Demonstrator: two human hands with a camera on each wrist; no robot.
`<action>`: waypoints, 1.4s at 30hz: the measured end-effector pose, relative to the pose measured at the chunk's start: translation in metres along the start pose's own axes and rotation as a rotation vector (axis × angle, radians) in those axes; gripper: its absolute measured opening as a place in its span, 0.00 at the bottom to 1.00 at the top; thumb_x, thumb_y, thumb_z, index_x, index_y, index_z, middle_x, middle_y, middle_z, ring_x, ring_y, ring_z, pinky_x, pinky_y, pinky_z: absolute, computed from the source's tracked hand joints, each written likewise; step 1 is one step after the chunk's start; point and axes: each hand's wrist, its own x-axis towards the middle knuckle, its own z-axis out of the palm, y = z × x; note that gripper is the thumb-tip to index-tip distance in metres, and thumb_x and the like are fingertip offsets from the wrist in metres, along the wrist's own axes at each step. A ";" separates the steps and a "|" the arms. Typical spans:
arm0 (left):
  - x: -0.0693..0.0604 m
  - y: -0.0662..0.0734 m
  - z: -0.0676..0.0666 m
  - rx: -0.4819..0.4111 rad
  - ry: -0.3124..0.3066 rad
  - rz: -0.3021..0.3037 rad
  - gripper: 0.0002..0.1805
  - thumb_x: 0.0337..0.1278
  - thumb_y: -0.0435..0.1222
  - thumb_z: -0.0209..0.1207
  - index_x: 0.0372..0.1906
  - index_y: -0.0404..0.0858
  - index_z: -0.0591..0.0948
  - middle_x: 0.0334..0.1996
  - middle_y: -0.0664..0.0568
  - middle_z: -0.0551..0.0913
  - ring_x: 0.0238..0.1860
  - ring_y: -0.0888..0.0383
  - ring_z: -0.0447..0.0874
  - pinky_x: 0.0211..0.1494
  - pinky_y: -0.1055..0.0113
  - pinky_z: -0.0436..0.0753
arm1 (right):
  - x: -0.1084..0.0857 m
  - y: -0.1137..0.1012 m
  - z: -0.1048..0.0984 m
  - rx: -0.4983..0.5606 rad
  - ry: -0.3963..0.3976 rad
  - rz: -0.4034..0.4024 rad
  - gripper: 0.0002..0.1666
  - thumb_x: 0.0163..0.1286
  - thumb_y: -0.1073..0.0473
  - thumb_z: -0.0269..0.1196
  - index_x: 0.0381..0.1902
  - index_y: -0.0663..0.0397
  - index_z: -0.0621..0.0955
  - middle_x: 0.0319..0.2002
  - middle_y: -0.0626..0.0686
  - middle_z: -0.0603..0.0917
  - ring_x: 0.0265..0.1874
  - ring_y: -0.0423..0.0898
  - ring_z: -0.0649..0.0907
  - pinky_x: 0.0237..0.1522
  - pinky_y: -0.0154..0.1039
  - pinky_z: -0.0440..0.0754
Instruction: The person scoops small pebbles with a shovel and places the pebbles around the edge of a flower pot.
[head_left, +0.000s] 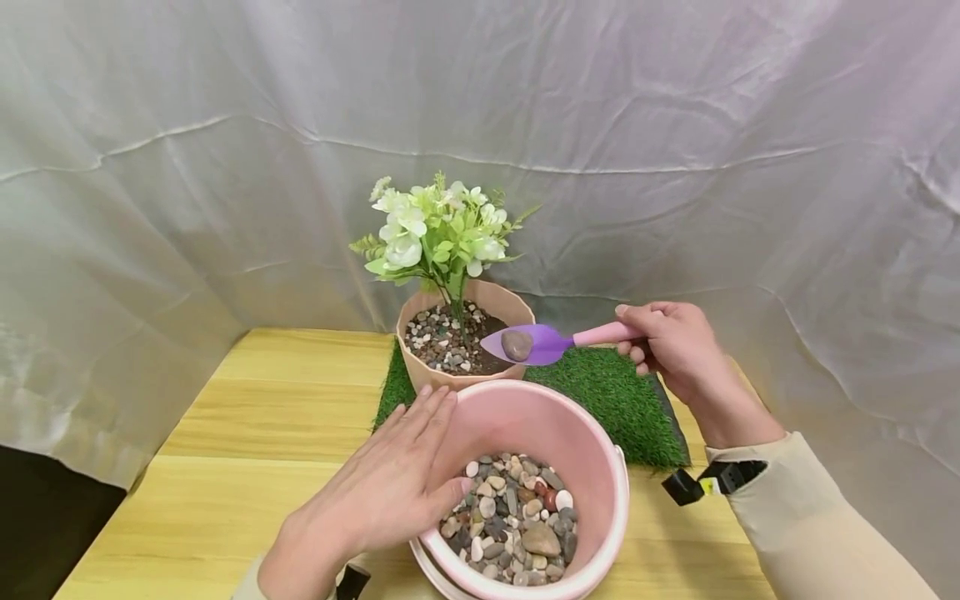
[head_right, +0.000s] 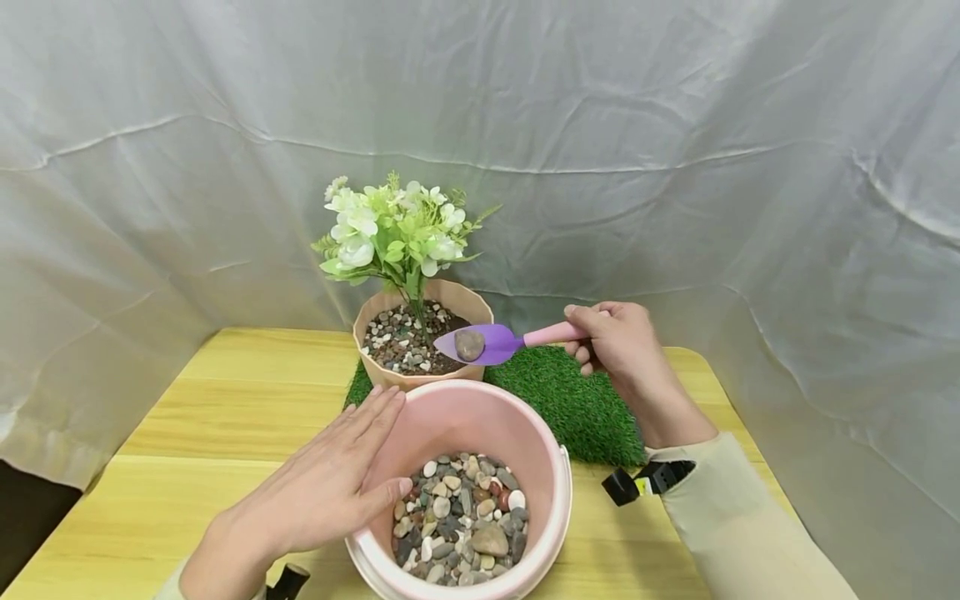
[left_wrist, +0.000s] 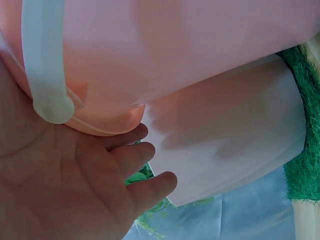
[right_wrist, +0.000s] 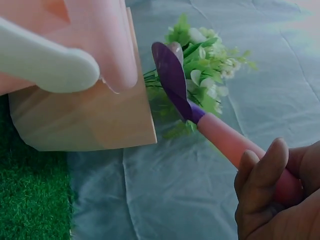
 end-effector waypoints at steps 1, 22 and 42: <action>0.000 0.000 0.000 0.001 0.000 -0.001 0.50 0.74 0.60 0.51 0.86 0.36 0.49 0.87 0.46 0.42 0.87 0.48 0.40 0.87 0.45 0.50 | 0.002 0.000 0.002 -0.006 0.009 -0.006 0.17 0.80 0.54 0.61 0.43 0.67 0.75 0.18 0.46 0.84 0.13 0.34 0.76 0.14 0.30 0.79; 0.000 0.000 0.000 0.007 -0.011 -0.003 0.50 0.75 0.61 0.51 0.86 0.37 0.48 0.87 0.46 0.43 0.87 0.49 0.40 0.87 0.45 0.51 | 0.034 -0.015 0.024 -0.219 0.137 -0.040 0.17 0.77 0.55 0.61 0.43 0.68 0.79 0.18 0.49 0.85 0.14 0.37 0.80 0.19 0.36 0.86; 0.000 -0.001 -0.001 -0.020 -0.006 0.004 0.51 0.73 0.63 0.52 0.86 0.36 0.50 0.87 0.46 0.44 0.87 0.48 0.40 0.87 0.45 0.50 | 0.040 -0.038 0.040 -0.595 0.128 -0.111 0.22 0.70 0.52 0.57 0.17 0.52 0.85 0.19 0.46 0.90 0.13 0.43 0.78 0.19 0.36 0.75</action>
